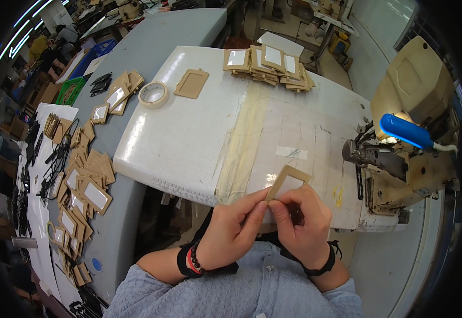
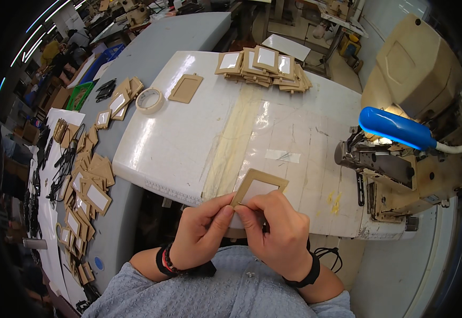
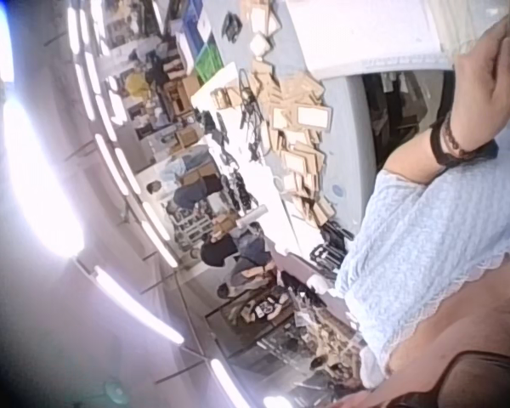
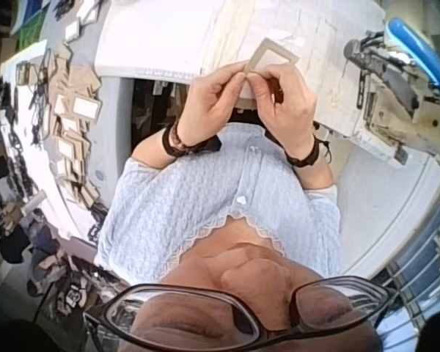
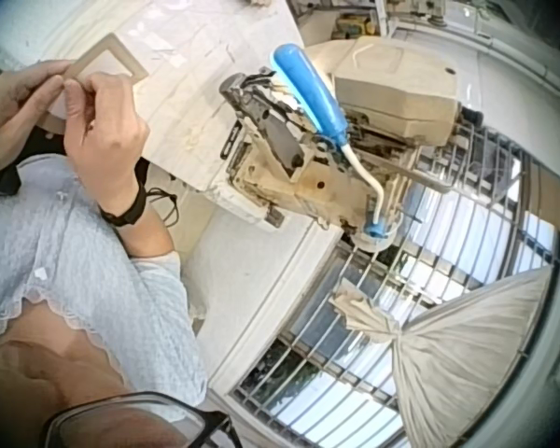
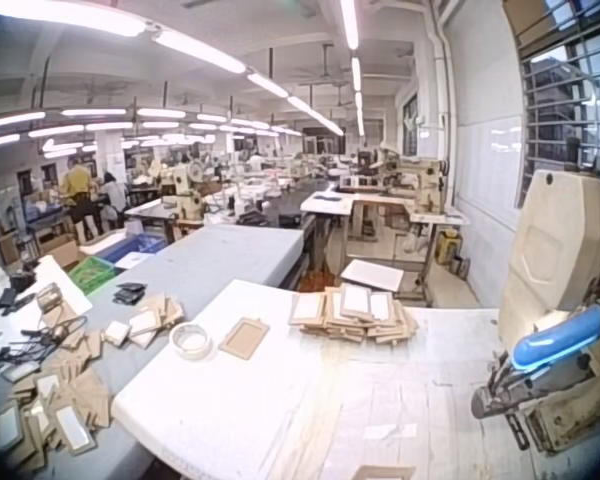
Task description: The person assembles small cardboard card holders by hand. They use a pointed tool to press and secure the edges of the cardboard frames, then insert a clear plastic sheet into the holder. The person handles the items one at a time, stacking the finished units on the table.
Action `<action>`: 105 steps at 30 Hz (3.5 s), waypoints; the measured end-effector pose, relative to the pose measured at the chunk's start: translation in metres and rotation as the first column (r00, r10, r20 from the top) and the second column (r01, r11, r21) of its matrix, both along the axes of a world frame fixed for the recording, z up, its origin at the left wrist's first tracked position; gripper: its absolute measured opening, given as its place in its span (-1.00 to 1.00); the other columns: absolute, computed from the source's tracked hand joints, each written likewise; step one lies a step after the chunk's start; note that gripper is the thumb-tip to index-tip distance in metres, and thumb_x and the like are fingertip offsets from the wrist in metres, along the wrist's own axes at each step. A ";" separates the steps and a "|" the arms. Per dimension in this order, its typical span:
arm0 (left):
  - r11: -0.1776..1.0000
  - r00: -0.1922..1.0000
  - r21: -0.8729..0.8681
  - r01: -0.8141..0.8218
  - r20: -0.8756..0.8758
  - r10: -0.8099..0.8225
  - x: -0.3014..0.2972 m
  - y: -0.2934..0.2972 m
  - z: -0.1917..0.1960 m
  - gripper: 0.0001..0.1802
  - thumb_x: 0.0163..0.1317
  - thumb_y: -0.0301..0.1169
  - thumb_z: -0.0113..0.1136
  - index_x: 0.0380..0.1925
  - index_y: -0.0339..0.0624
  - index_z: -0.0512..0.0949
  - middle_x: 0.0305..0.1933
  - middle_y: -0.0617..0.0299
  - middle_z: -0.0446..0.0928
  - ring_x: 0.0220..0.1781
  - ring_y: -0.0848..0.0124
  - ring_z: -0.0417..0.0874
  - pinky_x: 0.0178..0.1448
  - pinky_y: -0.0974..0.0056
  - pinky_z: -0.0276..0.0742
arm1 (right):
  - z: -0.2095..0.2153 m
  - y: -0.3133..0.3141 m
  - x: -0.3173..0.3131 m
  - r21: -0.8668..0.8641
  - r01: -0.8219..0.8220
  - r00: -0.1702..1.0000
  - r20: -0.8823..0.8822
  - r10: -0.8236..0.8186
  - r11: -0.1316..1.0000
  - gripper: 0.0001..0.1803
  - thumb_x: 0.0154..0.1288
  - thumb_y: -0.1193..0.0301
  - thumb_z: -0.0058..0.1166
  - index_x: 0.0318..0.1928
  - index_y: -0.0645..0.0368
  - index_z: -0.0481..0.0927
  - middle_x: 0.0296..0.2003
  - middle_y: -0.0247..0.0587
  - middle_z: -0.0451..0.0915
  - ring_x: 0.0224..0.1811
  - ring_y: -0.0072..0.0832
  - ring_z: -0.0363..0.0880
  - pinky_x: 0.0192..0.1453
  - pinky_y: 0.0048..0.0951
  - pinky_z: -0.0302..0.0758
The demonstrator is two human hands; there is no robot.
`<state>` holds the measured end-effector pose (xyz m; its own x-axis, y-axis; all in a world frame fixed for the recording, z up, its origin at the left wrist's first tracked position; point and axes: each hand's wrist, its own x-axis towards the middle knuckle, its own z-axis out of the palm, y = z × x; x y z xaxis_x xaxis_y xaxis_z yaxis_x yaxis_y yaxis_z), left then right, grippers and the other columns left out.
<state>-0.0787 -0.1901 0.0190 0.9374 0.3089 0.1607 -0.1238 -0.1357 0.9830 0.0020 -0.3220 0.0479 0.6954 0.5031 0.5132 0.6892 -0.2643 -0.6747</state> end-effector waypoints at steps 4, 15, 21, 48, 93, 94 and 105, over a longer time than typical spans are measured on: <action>1.000 0.999 0.004 -0.003 -0.043 0.003 -0.001 0.000 0.007 -0.70 0.36 -0.50 0.06 0.06 -0.35 0.51 -0.67 0.21 0.41 -0.61 0.65 0.35 -0.53 0.47 0.28 | -0.006 -0.001 0.004 -0.032 -0.024 0.993 0.114 0.028 0.999 -0.85 0.15 0.46 0.28 -0.41 0.19 0.53 -0.58 -0.27 0.50 -0.67 -0.39 0.48 -0.63 -0.45 0.38; 0.999 1.000 0.032 0.001 -0.031 0.000 0.000 -0.002 0.001 -0.71 0.34 -0.53 0.08 0.03 -0.36 0.53 -0.70 0.13 0.39 -0.64 0.63 0.34 -0.54 0.45 0.27 | -0.011 -0.008 0.013 -0.106 -0.056 0.918 0.386 0.093 0.993 -0.84 0.02 0.48 0.32 -0.39 0.14 0.57 -0.56 -0.34 0.54 -0.62 -0.45 0.51 -0.62 -0.46 0.38; 1.000 0.999 0.010 0.030 -0.042 -0.029 0.001 -0.004 0.000 -0.71 0.35 -0.52 0.06 0.03 -0.39 0.52 -0.70 0.17 0.40 -0.63 0.64 0.33 -0.55 0.45 0.26 | -0.008 -0.014 0.014 -0.155 -0.059 0.910 0.398 0.116 0.986 -0.87 0.04 0.49 0.28 -0.40 0.14 0.57 -0.56 -0.34 0.52 -0.63 -0.45 0.49 -0.62 -0.45 0.37; 0.973 0.979 -0.217 0.081 -0.165 -0.119 0.001 -0.001 0.010 -0.62 0.46 -0.47 -0.11 0.18 -0.51 0.37 -0.01 0.12 0.58 -0.02 0.57 0.51 0.05 0.48 0.46 | 0.002 -0.013 -0.001 -0.146 0.101 0.931 0.364 -0.042 0.984 -0.83 0.03 0.51 0.30 -0.32 0.18 0.61 -0.40 -0.26 0.57 -0.57 -0.38 0.55 -0.56 -0.45 0.45; 0.967 0.974 -0.233 0.101 -0.174 -0.144 0.003 0.000 0.010 -0.60 0.47 -0.44 -0.09 0.20 -0.48 0.37 -0.02 0.16 0.58 -0.04 0.58 0.50 0.04 0.48 0.45 | 0.007 -0.014 -0.002 -0.130 0.136 0.964 0.245 -0.101 0.982 -0.87 0.09 0.49 0.28 -0.36 0.17 0.58 -0.45 -0.25 0.52 -0.57 -0.35 0.55 -0.55 -0.41 0.45; 0.967 0.975 -0.234 0.101 -0.170 -0.143 0.002 -0.001 0.010 -0.60 0.47 -0.44 -0.09 0.20 -0.48 0.37 -0.02 0.16 0.58 -0.04 0.58 0.50 0.04 0.48 0.45 | 0.006 -0.013 -0.002 -0.129 0.130 0.964 0.249 -0.095 0.983 -0.87 0.08 0.49 0.28 -0.36 0.17 0.58 -0.45 -0.25 0.53 -0.57 -0.35 0.55 -0.55 -0.41 0.45; 0.975 0.980 -0.197 0.098 -0.153 -0.129 0.001 -0.002 0.011 -0.61 0.47 -0.45 -0.09 0.19 -0.49 0.37 -0.03 0.14 0.58 -0.04 0.58 0.51 0.03 0.48 0.46 | 0.007 -0.012 -0.001 -0.134 0.107 0.949 0.310 -0.061 0.985 -0.87 0.07 0.51 0.28 -0.36 0.18 0.59 -0.43 -0.24 0.54 -0.57 -0.35 0.55 -0.55 -0.41 0.45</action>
<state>-0.0782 -0.1918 0.0300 0.9767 0.2089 -0.0491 0.0375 0.0590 0.9976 0.0006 -0.3337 0.0553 0.5612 0.5354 0.6312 0.8260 -0.4106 -0.3861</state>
